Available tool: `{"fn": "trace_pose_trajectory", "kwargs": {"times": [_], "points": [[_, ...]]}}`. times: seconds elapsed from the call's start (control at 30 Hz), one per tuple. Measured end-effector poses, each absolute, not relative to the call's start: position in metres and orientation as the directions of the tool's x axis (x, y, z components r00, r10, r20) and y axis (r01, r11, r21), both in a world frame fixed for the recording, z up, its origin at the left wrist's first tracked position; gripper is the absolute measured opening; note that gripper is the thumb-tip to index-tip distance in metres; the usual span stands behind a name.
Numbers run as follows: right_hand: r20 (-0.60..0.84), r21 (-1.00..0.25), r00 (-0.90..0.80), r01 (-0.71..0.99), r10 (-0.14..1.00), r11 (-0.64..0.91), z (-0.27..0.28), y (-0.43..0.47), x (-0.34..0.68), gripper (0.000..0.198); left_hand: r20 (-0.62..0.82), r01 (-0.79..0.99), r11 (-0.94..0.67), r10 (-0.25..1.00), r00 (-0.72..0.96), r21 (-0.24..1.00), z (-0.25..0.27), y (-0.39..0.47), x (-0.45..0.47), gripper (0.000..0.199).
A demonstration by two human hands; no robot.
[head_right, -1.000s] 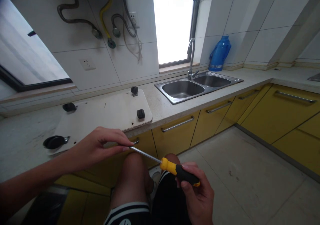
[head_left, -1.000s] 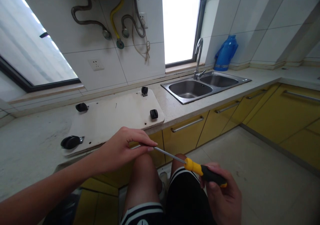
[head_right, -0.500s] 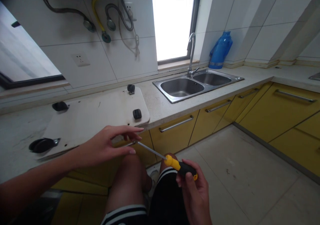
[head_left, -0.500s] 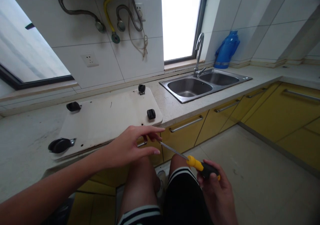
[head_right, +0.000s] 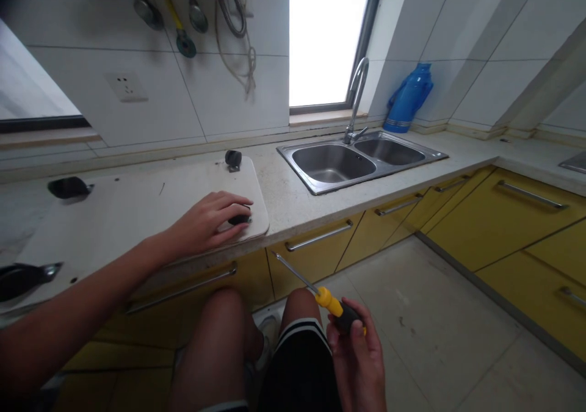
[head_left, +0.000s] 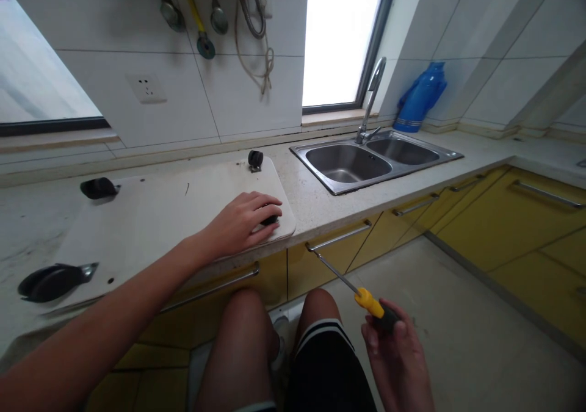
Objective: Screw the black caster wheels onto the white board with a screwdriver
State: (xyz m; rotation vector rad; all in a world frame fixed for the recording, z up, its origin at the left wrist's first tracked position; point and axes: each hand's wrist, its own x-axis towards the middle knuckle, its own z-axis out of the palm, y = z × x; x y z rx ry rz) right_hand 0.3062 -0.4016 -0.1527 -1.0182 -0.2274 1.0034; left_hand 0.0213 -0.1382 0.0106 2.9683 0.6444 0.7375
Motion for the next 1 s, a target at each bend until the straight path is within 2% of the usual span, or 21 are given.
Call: {"fn": "trace_pose_trajectory", "kwargs": {"times": [0.1,0.23,0.33,0.47,0.57,0.67,0.73,0.83,1.0], "points": [[-0.203,-0.84,0.551,-0.523,0.809,0.145,-0.155,-0.398,0.313,0.05,0.49,0.325,-0.932,0.36,0.794,0.159,0.007,-0.126,0.008,0.036],[-0.048,-0.91,0.616,-0.351,0.786,0.219,-0.135,-0.376,0.311,0.043,0.533,0.306,-0.899,0.432,0.727,0.312,-0.006,-0.117,-0.001,0.045],[0.127,-0.928,0.687,-0.171,0.715,0.33,-0.108,-0.353,0.305,0.041,0.576,0.276,-0.889,0.448,0.684,0.365,-0.014,-0.115,-0.001,0.046],[0.375,-0.885,0.71,0.083,0.596,0.458,-0.073,-0.326,0.3,0.039,0.602,0.269,-0.897,0.436,0.668,0.352,-0.016,-0.114,0.001,0.037],[0.597,-0.77,0.649,0.299,0.471,0.564,-0.049,-0.306,0.298,0.034,0.587,0.264,-0.894,0.439,0.68,0.363,-0.016,-0.115,0.001,0.043],[0.827,-0.538,0.491,0.551,0.273,0.638,-0.024,-0.285,0.294,0.033,0.551,0.276,-0.881,0.458,0.698,0.383,-0.017,-0.114,0.002,0.052],[0.92,-0.384,0.339,0.672,0.197,0.634,-0.006,-0.272,0.287,0.033,0.527,0.285,-0.881,0.458,0.716,0.378,-0.019,-0.113,0.002,0.055],[0.966,-0.25,0.144,0.739,0.216,0.626,0.023,-0.254,0.272,0.029,0.511,0.291,-0.877,0.464,0.723,0.383,-0.022,-0.11,0.002,0.054],[0.941,-0.187,-0.056,0.739,0.335,0.648,0.062,-0.229,0.244,0.018,0.49,0.313,-0.852,0.502,0.713,0.419,-0.02,-0.111,0.002,0.059]]}}
